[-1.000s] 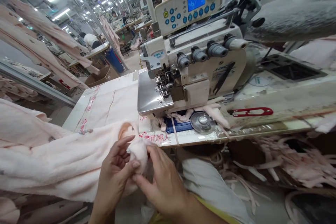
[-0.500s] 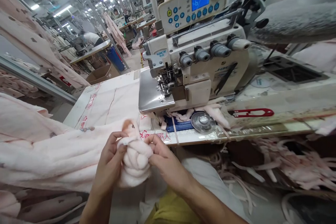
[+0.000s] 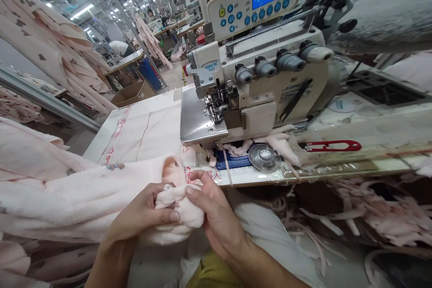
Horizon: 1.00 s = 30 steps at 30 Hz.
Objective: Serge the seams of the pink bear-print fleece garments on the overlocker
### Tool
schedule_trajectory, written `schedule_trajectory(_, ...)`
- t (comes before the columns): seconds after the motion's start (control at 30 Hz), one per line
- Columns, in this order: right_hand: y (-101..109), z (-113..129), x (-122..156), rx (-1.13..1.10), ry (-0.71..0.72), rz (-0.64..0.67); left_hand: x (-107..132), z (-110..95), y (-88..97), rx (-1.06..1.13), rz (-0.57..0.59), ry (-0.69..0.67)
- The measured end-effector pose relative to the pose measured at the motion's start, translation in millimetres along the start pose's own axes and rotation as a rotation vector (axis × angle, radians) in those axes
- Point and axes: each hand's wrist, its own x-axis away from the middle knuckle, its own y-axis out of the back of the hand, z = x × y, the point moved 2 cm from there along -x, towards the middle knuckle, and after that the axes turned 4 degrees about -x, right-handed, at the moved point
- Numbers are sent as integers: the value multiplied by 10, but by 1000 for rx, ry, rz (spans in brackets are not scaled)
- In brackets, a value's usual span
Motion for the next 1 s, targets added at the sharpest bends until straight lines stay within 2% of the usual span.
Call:
schedule_trajectory(0.2, -21, 42, -55, 28, 36, -125, -90, 36, -31, 277, 37, -94)
schedule_trajectory(0.4, 43, -61, -66, 59, 31, -172, -106, 60, -68, 258, -85, -112)
schedule_trajectory(0.53, 71, -65, -31, 99, -45, -32, -67, -6, -63, 178, -127, -122)
schedule_trajectory(0.63, 94, -39, 10, 249, -202, 118, -42, -79, -30, 59, -124, -149)
schedule_trajectory(0.7, 119, -36, 35, 368, -298, 169, -51, -104, 2, -32, -117, -131)
schedule_trajectory(0.77, 144, -45, 53, 441, -338, 177, -81, -103, 36, -76, -102, -98)
schedule_trajectory(1.0, 177, -99, 93, 508, -327, 129, -166, -19, 85, -58, 9, -72)
